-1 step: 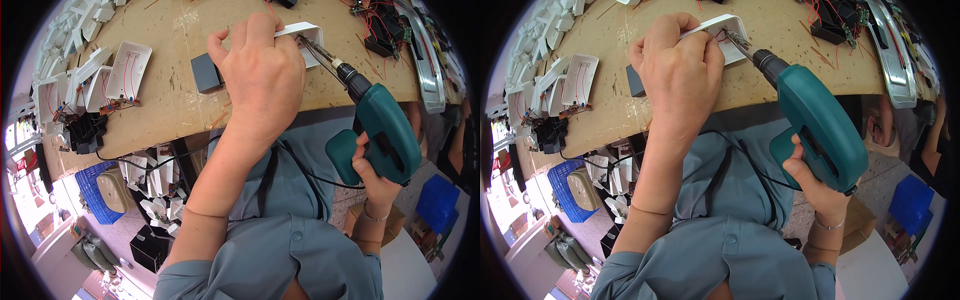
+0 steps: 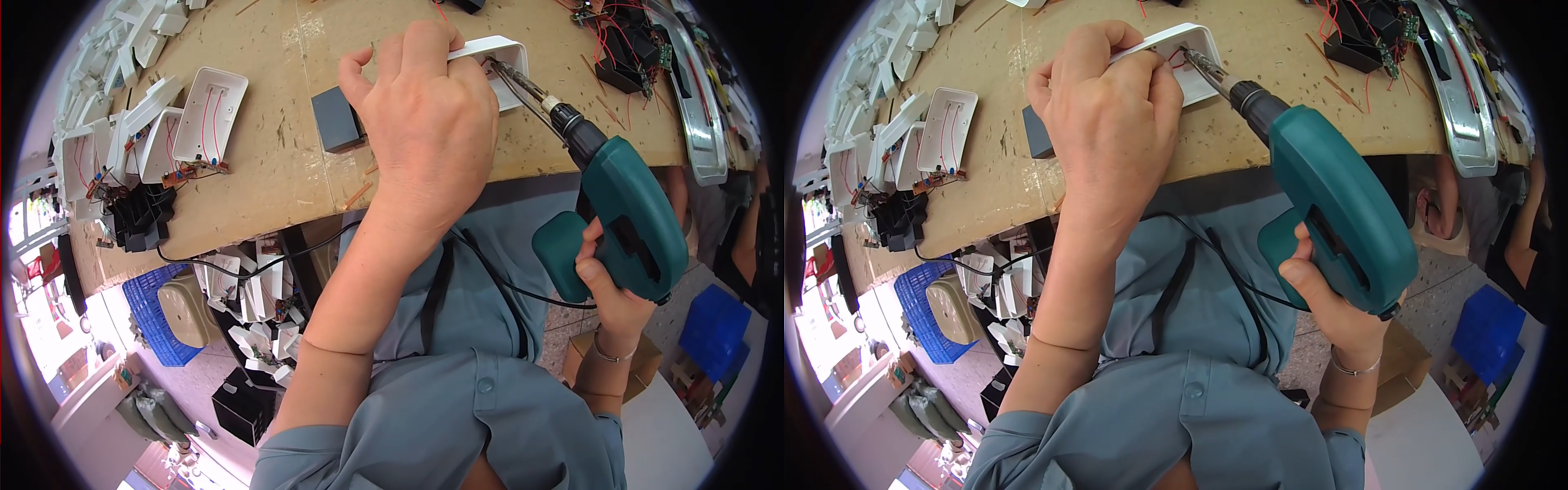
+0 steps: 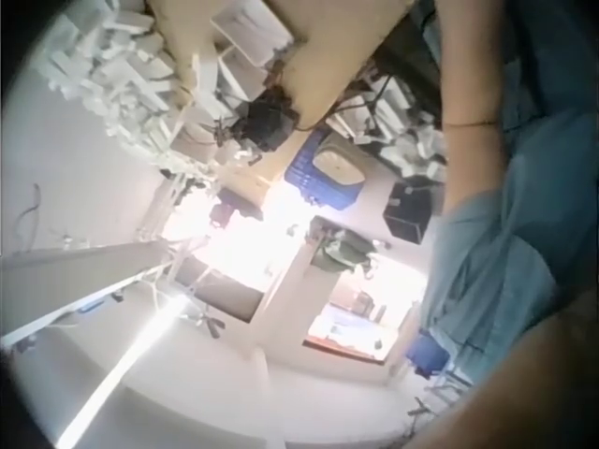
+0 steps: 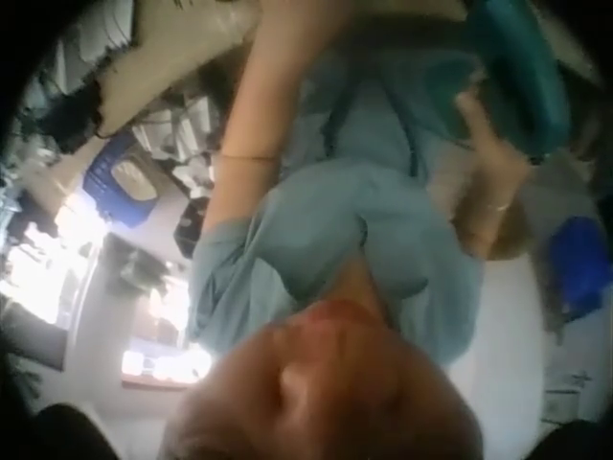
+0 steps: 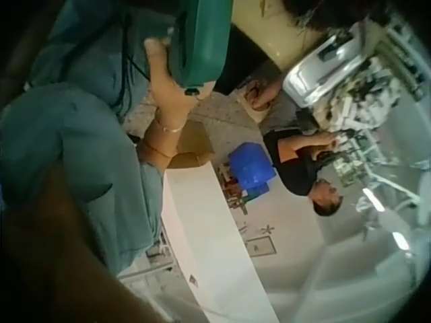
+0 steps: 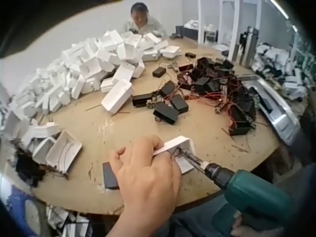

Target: The recorder is soldering wires and components into white plastic electronic housings at a manual workstation.

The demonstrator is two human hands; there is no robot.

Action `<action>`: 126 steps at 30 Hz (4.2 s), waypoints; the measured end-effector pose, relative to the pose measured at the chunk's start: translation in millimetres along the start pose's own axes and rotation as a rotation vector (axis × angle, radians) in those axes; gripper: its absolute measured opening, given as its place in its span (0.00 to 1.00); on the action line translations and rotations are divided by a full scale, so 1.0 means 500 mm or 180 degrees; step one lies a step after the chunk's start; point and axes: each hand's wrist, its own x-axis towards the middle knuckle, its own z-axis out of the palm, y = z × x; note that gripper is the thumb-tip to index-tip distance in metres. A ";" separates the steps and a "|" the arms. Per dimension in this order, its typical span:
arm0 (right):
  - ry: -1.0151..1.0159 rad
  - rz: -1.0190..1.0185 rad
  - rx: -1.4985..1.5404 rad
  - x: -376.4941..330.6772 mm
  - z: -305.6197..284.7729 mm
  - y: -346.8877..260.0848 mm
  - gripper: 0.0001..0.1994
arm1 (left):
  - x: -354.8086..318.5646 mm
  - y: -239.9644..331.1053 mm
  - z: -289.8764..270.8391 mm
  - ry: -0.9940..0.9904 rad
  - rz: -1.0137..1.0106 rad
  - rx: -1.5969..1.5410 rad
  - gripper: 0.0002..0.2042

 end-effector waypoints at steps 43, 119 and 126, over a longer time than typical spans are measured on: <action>-0.0044 0.0013 -0.0256 -0.004 0.001 -0.014 0.46 | -0.001 0.000 0.000 -0.0003 -0.0009 0.0039 0.02; -0.0237 -0.0971 0.1045 -0.031 -0.024 0.000 0.28 | 0.027 -0.363 -0.456 0.1967 -0.1827 -0.2471 0.12; -0.0272 -0.0907 0.1163 -0.022 -0.016 -0.006 0.28 | 0.069 -0.463 -0.424 0.1436 -0.1202 0.0972 0.10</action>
